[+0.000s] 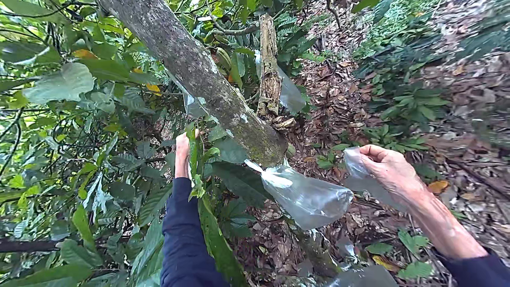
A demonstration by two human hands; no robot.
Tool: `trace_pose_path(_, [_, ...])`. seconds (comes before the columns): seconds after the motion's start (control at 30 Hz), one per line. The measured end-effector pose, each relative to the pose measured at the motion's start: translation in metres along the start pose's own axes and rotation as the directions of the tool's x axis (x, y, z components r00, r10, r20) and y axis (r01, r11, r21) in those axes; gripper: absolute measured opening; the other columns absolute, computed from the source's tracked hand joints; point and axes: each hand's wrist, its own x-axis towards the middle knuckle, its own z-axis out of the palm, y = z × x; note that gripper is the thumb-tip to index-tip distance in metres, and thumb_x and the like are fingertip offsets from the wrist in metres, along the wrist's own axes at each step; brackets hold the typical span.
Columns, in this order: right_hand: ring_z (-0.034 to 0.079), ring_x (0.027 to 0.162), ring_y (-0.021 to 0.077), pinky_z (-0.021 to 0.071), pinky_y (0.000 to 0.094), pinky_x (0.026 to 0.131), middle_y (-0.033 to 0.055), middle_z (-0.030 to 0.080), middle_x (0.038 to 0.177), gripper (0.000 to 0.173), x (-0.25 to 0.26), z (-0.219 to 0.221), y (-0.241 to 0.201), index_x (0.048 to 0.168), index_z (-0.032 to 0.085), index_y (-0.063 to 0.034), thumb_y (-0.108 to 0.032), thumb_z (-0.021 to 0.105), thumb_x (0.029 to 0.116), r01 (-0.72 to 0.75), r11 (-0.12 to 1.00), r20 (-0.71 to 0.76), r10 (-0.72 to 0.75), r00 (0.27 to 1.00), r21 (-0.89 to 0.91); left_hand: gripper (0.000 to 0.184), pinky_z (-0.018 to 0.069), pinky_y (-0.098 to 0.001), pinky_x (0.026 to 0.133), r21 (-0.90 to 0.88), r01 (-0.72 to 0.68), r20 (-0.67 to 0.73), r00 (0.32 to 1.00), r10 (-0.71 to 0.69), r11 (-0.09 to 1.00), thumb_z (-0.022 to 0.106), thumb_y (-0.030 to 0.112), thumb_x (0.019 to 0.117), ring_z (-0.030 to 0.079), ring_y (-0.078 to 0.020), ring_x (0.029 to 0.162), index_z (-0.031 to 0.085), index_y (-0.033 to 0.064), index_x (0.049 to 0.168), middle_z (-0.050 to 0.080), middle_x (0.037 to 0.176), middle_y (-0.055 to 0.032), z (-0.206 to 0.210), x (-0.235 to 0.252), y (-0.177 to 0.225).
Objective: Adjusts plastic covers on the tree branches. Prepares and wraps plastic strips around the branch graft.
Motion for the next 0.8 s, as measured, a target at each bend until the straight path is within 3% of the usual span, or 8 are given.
trace_pose_path(0.13, [0.063,0.066,0.0078,0.0536,0.0287,0.061,-0.0002,0.068,0.078,0.016,0.000,-0.005,-0.001,0.101,0.071,-0.0112,-0.025,0.066,0.0939,-0.005,1.000,-0.021,0.006,1.000,0.013,0.018,0.0409,-0.0181,0.045,-0.196,0.011,0.073,0.997,0.004,0.981,0.060,0.017,0.1038,0.045,-0.0006,0.046,0.074,0.0067,0.102,0.060,0.062,0.0051,0.017,-0.020,0.010])
trace_pose_path(0.2, [0.064,0.067,0.0076,0.0538,0.0281,0.061,-0.0005,0.068,0.079,0.016,-0.001,-0.007,-0.002,0.101,0.070,-0.0112,-0.025,0.066,0.0940,-0.004,1.000,-0.020,0.004,1.000,0.013,0.017,0.0387,-0.0172,0.043,-0.207,-0.024,0.081,0.996,0.041,0.978,0.064,0.017,0.1011,0.043,0.0007,0.043,0.074,0.0074,0.092,0.057,0.057,0.0071,0.025,-0.028,0.005])
trace_pose_path(0.3, [0.064,0.067,0.0075,0.0539,0.0278,0.061,-0.0004,0.068,0.079,0.016,-0.003,-0.005,-0.005,0.101,0.070,-0.0111,-0.025,0.066,0.0941,-0.003,1.000,-0.011,0.003,1.000,0.019,0.012,0.0427,-0.0177,0.047,-0.216,-0.049,0.145,0.986,0.081,0.975,0.066,0.015,0.0995,0.048,0.0005,0.048,0.074,0.0066,0.100,0.065,0.067,0.0052,0.031,-0.036,-0.006])
trace_pose_path(0.37, [0.064,0.067,0.0077,0.0539,0.0275,0.061,-0.0002,0.068,0.079,0.016,-0.004,-0.003,-0.004,0.101,0.070,-0.0106,-0.025,0.066,0.0943,0.005,1.000,-0.004,-0.005,1.000,0.027,0.012,0.0428,-0.0188,0.048,-0.221,-0.019,0.131,0.990,0.049,0.975,0.067,0.015,0.0987,0.049,-0.0012,0.050,0.074,0.0052,0.103,0.067,0.072,0.0027,0.036,-0.038,-0.011])
trace_pose_path(0.47, [0.064,0.067,0.0073,0.0537,0.0261,0.062,-0.0001,0.068,0.079,0.014,-0.004,-0.001,-0.004,0.101,0.070,-0.0093,-0.020,0.065,0.0941,0.009,0.999,-0.003,-0.009,1.000,0.042,0.007,0.0427,-0.0217,0.043,-0.225,0.066,0.048,0.997,-0.056,0.972,0.068,0.008,0.0954,0.048,-0.0043,0.045,0.071,0.0016,0.094,0.061,0.061,0.0012,0.041,-0.041,-0.014])
trace_pose_path(0.57, [0.063,0.066,0.0067,0.0536,0.0255,0.060,-0.0006,0.067,0.078,0.013,-0.004,-0.002,-0.005,0.100,0.070,-0.0095,-0.020,0.066,0.0937,0.013,0.998,-0.009,-0.013,1.000,0.065,0.009,0.0495,-0.0237,0.055,-0.069,-0.045,-0.101,0.994,0.038,0.997,0.072,0.010,0.0907,0.055,-0.0030,0.054,0.073,0.0012,0.089,0.063,0.065,0.0016,0.049,-0.047,-0.014])
trace_pose_path(0.67, [0.062,0.065,0.0072,0.0528,0.0266,0.060,-0.0003,0.067,0.078,0.014,-0.005,-0.004,-0.008,0.100,0.069,-0.0098,-0.021,0.066,0.0938,0.010,0.999,-0.014,-0.010,1.000,0.046,0.018,0.0525,-0.0391,0.071,0.166,-0.129,-0.186,0.970,0.159,0.978,0.076,0.019,0.0888,0.062,-0.0141,0.066,0.076,0.0010,0.089,0.068,0.071,-0.0065,0.056,-0.042,-0.017])
trace_pose_path(0.8, [0.062,0.064,0.0073,0.0522,0.0262,0.059,-0.0006,0.066,0.077,0.013,-0.005,-0.003,-0.008,0.099,0.069,-0.0104,-0.021,0.066,0.0938,0.014,0.999,-0.012,-0.014,1.000,0.039,0.033,0.0498,-0.0494,0.074,0.344,-0.077,-0.251,0.953,0.171,0.936,0.070,0.031,0.0941,0.062,-0.0255,0.070,0.073,-0.0003,0.085,0.064,0.070,-0.0125,0.066,-0.041,-0.008])
